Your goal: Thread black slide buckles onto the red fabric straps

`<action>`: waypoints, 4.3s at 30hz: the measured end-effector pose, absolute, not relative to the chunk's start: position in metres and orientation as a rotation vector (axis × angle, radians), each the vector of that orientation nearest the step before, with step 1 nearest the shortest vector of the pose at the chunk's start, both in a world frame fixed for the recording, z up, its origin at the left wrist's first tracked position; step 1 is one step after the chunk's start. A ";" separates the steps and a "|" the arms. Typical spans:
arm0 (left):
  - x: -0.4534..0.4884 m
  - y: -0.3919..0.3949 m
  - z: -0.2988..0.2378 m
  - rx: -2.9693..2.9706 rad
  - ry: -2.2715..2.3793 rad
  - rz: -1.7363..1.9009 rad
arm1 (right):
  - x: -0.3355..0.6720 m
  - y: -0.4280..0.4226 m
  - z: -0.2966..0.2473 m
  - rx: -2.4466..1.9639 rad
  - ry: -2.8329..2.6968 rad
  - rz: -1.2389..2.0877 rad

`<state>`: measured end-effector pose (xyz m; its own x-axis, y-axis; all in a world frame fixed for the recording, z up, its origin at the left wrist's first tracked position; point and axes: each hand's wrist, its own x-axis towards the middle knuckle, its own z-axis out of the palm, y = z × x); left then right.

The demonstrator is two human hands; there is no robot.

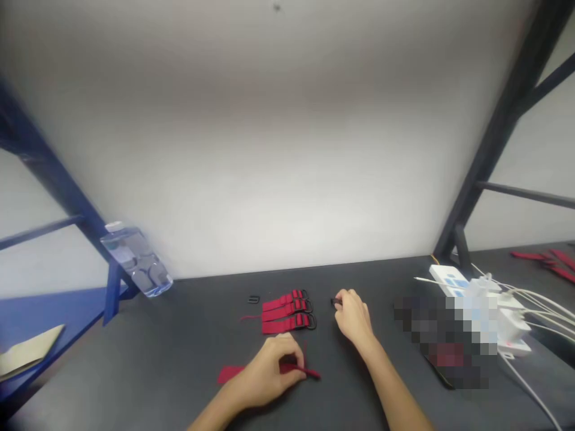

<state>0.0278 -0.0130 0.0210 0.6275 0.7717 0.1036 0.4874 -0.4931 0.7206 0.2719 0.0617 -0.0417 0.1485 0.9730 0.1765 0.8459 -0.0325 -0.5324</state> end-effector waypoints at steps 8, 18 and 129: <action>0.014 0.009 0.016 1.691 1.018 0.854 | 0.253 0.056 -0.030 -1.486 -1.772 0.433; 0.002 0.022 0.009 1.236 0.939 0.960 | 0.241 0.045 -0.014 -1.093 -1.558 1.000; -0.009 0.026 0.005 1.761 1.148 1.041 | 0.200 0.020 -0.008 -1.075 -1.856 0.771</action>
